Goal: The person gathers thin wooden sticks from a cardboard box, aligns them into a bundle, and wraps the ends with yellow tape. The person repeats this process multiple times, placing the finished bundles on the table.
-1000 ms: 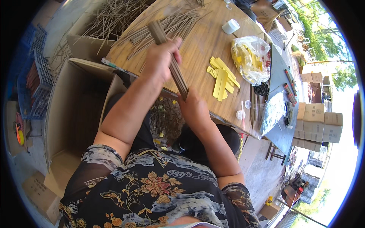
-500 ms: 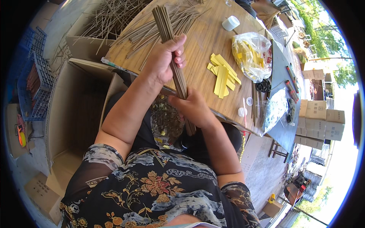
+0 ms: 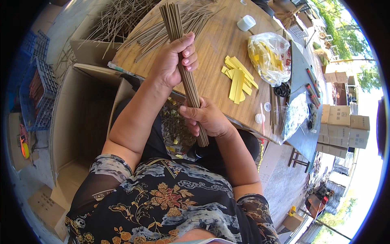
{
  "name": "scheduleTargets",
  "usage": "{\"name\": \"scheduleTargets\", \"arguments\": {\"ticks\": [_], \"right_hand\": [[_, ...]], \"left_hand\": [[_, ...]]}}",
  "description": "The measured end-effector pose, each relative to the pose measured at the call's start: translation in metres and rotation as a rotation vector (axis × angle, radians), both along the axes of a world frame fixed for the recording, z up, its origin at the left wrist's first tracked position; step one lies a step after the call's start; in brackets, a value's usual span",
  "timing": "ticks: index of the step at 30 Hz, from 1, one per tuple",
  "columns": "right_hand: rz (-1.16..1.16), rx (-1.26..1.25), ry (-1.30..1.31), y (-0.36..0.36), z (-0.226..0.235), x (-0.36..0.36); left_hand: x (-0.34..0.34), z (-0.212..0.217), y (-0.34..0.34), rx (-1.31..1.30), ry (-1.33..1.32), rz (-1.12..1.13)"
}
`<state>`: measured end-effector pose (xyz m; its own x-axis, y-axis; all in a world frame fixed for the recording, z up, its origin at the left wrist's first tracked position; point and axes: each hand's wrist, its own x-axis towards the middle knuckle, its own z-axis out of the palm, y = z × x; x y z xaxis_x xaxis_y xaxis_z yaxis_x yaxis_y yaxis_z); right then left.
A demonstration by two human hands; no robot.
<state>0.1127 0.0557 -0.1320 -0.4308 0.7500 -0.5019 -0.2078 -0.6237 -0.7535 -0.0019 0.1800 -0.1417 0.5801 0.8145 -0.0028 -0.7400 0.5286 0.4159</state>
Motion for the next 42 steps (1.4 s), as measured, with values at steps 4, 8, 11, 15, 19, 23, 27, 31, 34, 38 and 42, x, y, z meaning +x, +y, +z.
{"name": "scheduleTargets", "arguments": {"ticks": [4,8,11,15,19,23,27,31,34,38,42], "right_hand": [[-0.081,0.296,-0.811,0.002,0.0,-0.016],[-0.051,0.247,-0.479,0.001,-0.003,-0.005],[-0.034,0.157,-0.452,0.002,0.007,-0.007],[-0.147,0.752,-1.278,0.0,-0.039,-0.006],[-0.019,0.187,-0.44,0.003,0.011,-0.007],[-0.089,0.517,-0.974,0.003,-0.015,-0.008],[-0.096,0.537,-0.992,0.005,-0.012,-0.013],[-0.006,0.263,-0.667,0.008,0.015,-0.006],[-0.139,0.564,-1.157,0.005,-0.016,-0.012],[-0.056,0.417,-0.841,0.008,0.002,-0.01],[0.028,0.163,-0.343,0.007,0.016,-0.004]], "left_hand": [[0.007,0.007,-0.008,-0.049,0.35,0.221],[0.003,0.002,-0.005,-0.014,0.142,0.133],[0.003,0.005,-0.005,-0.011,0.087,0.12],[0.011,0.009,-0.011,-0.09,0.435,0.305],[-0.003,0.004,0.0,0.048,-0.126,0.005],[0.01,0.007,-0.007,-0.057,0.345,0.283],[0.004,0.006,-0.008,-0.026,0.203,0.176],[-0.001,0.007,-0.005,0.053,-0.006,0.097],[0.011,0.004,-0.01,-0.046,0.363,0.325],[0.0,0.002,-0.006,0.018,0.038,0.12],[-0.004,0.01,-0.004,0.083,-0.118,0.017]]}}
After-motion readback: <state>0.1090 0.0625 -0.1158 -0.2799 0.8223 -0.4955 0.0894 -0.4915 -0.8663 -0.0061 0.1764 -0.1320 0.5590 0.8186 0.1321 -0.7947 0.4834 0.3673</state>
